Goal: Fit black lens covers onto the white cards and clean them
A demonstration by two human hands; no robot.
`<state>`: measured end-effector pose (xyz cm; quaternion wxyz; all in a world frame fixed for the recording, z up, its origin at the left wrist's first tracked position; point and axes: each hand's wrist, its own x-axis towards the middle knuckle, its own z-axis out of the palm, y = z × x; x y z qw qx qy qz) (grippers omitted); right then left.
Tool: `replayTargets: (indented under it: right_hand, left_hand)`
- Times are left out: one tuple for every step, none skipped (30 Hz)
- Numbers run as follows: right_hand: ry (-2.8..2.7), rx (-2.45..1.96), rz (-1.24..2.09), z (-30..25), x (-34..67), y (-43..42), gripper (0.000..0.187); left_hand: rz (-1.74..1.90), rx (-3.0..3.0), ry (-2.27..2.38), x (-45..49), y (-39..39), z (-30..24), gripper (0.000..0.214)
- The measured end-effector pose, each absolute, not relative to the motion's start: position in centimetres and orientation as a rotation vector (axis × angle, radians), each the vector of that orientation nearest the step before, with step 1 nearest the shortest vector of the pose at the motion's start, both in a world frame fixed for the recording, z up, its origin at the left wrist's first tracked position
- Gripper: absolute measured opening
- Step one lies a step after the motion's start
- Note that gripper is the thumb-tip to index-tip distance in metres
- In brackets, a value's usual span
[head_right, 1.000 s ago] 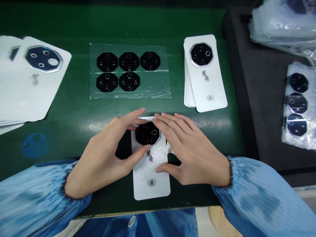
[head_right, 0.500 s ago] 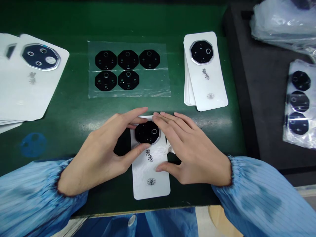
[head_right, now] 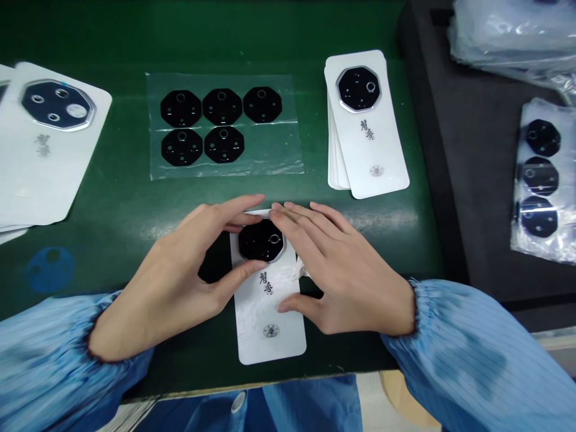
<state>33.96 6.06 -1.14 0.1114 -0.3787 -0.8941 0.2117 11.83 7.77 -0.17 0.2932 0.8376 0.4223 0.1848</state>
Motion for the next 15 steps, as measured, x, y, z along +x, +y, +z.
replayTargets:
  right_hand:
    - [-2.627,-1.113,0.623,-1.12,33.96,6.05,0.096]
    - [-2.630,-1.115,0.622,-1.10,33.96,6.06,0.095]
    - [-2.633,-1.117,0.624,-1.10,33.96,6.07,0.094]
    - [-2.635,-1.120,0.625,-1.10,33.95,6.09,0.094]
    - [-2.636,-1.122,0.627,-1.11,33.94,6.10,0.094]
    - [-2.638,-1.123,0.629,-1.11,33.92,6.11,0.094]
    - [-2.639,-1.122,0.629,-1.10,33.91,6.12,0.094]
    - [-2.639,-1.120,0.630,-1.09,33.91,6.12,0.094]
    - [-2.638,-1.118,0.632,-1.07,33.90,6.11,0.093]
    - [-2.636,-1.116,0.632,-1.05,33.90,6.09,0.093]
    - [-2.636,-1.116,0.632,-1.03,33.90,6.07,0.092]
    - [-2.636,-1.116,0.632,-1.02,33.90,6.06,0.092]
    - [-2.636,-1.117,0.631,-1.01,33.91,6.06,0.091]
    - [-2.638,-1.116,0.631,-1.01,33.92,6.06,0.091]
    - [-2.640,-1.115,0.630,-1.03,33.93,6.07,0.091]
  left_hand:
    - [0.489,2.234,1.122,11.82,7.76,-0.17,0.066]
    - [0.484,2.235,1.122,11.79,7.75,-0.18,0.065]
    - [0.482,2.236,1.124,11.77,7.73,-0.18,0.065]
    - [0.475,2.231,1.129,11.74,7.71,-0.18,0.065]
    - [0.469,2.227,1.132,11.73,7.69,-0.18,0.066]
    - [0.466,2.224,1.135,11.73,7.68,-0.16,0.067]
    - [0.464,2.220,1.138,11.75,7.68,-0.14,0.067]
    - [0.461,2.215,1.142,11.79,7.69,-0.11,0.068]
    - [0.458,2.211,1.145,11.84,7.72,-0.07,0.069]
    - [0.456,2.209,1.148,11.91,7.76,-0.04,0.069]
    - [0.456,2.209,1.149,11.97,7.80,-0.01,0.069]
    - [0.452,2.207,1.152,12.03,7.84,0.02,0.070]
    - [0.451,2.206,1.156,12.08,7.88,0.04,0.070]
    - [0.454,2.204,1.161,12.11,7.90,0.05,0.070]
    - [0.458,2.200,1.167,12.13,7.92,0.05,0.071]
